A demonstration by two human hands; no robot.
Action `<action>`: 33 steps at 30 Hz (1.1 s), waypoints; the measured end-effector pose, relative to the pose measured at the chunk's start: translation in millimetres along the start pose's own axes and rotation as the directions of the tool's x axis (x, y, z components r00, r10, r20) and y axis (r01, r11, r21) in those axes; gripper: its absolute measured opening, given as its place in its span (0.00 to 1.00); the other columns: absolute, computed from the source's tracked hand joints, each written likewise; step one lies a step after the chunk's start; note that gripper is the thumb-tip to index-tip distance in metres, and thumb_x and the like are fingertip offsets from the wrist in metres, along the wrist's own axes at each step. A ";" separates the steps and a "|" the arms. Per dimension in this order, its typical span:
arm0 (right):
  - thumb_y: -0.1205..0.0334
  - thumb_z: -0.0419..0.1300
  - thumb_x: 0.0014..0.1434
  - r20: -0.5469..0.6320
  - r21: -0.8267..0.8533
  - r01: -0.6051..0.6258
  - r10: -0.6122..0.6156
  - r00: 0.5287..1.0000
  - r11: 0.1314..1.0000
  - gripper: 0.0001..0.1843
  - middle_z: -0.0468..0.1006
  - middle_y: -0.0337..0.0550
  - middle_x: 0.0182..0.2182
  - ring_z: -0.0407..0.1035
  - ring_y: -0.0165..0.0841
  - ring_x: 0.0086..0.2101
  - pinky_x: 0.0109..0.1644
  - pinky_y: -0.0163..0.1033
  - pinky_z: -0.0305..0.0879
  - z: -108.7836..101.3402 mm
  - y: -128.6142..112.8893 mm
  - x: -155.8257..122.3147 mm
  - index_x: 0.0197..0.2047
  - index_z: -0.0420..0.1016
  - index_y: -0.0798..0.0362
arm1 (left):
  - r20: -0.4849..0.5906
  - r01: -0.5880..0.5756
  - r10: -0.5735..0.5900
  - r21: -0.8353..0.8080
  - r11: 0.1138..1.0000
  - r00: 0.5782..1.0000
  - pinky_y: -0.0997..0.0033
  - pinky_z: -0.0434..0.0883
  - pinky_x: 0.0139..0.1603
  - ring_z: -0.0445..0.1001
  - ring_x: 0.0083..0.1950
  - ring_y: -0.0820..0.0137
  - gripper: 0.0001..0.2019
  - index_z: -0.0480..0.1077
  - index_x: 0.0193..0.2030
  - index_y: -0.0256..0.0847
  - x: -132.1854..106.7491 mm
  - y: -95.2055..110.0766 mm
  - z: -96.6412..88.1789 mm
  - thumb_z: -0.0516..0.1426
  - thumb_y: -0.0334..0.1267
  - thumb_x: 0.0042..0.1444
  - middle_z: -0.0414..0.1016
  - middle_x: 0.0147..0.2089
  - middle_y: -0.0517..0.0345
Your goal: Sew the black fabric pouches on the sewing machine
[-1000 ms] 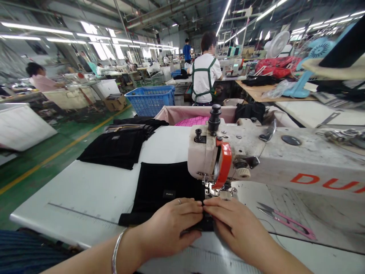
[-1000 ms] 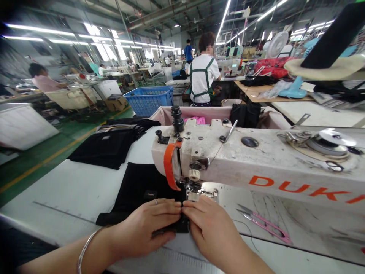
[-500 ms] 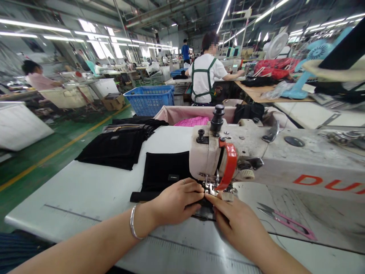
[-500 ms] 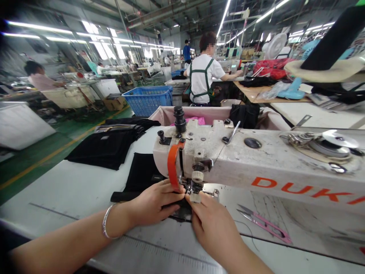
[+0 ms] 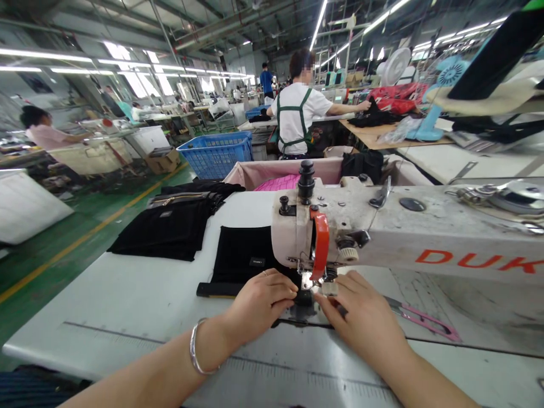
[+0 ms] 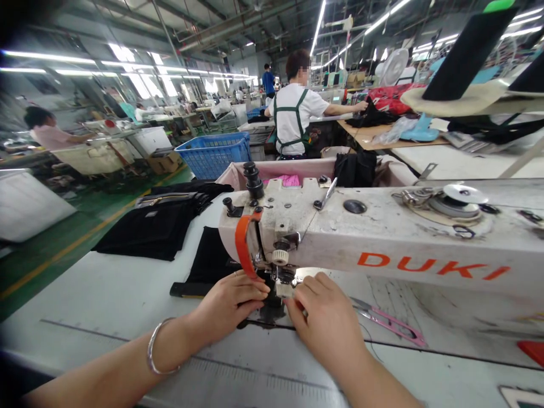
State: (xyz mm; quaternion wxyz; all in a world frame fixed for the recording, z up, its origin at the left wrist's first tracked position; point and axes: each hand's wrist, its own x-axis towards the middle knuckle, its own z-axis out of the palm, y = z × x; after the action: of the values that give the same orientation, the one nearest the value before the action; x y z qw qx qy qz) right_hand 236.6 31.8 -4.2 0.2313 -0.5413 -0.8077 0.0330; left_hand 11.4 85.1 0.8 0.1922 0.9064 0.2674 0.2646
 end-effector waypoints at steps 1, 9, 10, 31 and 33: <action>0.64 0.56 0.65 -0.011 0.065 0.052 -0.051 0.999 0.997 0.07 0.75 0.45 0.34 0.66 0.40 0.38 0.43 0.46 0.64 1.1 -1.9 -1.1 0.37 0.74 0.53 | -0.012 0.033 -0.033 -0.003 0.999 0.999 0.63 0.71 0.55 0.76 0.48 0.66 0.05 0.77 0.42 0.39 -0.6 4.2 2.9 0.60 0.30 0.61 0.80 0.44 0.57; 0.69 0.54 0.66 -0.035 0.213 0.137 -0.132 0.991 0.967 0.11 0.78 0.46 0.44 0.70 0.39 0.44 0.47 0.45 0.70 9.8 -5.4 -4.2 0.48 0.74 0.50 | -0.026 0.137 -0.137 -0.006 0.991 0.990 0.63 0.70 0.54 0.75 0.47 0.66 0.06 0.77 0.41 0.40 0.2 9.9 10.7 0.60 0.28 0.59 0.80 0.44 0.58; 0.69 0.54 0.66 -0.040 0.204 0.138 -0.133 0.990 0.969 0.11 0.78 0.46 0.44 0.70 0.39 0.44 0.47 0.45 0.70 10.3 -4.7 -3.9 0.48 0.75 0.50 | -0.022 0.131 -0.131 -0.004 0.991 0.991 0.64 0.70 0.54 0.74 0.47 0.66 0.06 0.76 0.40 0.40 1.4 8.3 10.5 0.61 0.28 0.59 0.79 0.43 0.59; 0.76 0.55 0.59 -0.049 0.098 0.082 -0.077 0.996 0.992 0.23 0.77 0.49 0.49 0.70 0.43 0.48 0.50 0.50 0.72 13.4 -6.5 6.8 0.55 0.73 0.50 | -0.080 0.169 -0.164 0.053 0.984 0.983 0.63 0.72 0.50 0.76 0.43 0.64 0.05 0.78 0.37 0.43 19.4 -13.9 12.9 0.62 0.29 0.57 0.80 0.38 0.59; 0.76 0.54 0.59 -0.049 0.103 0.072 -0.067 0.997 0.992 0.23 0.77 0.49 0.48 0.70 0.43 0.47 0.50 0.50 0.72 13.1 -7.4 6.8 0.55 0.73 0.51 | -0.082 0.173 -0.168 0.048 0.984 0.982 0.63 0.72 0.51 0.76 0.43 0.65 0.06 0.78 0.37 0.44 19.2 -14.6 13.6 0.62 0.29 0.56 0.81 0.39 0.60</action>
State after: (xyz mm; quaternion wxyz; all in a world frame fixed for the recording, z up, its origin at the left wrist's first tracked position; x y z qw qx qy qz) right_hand 222.8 37.4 -11.3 0.2785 -0.5008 -0.8177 0.0548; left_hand 27.5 105.0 -9.8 0.1785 0.8741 0.3585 0.2748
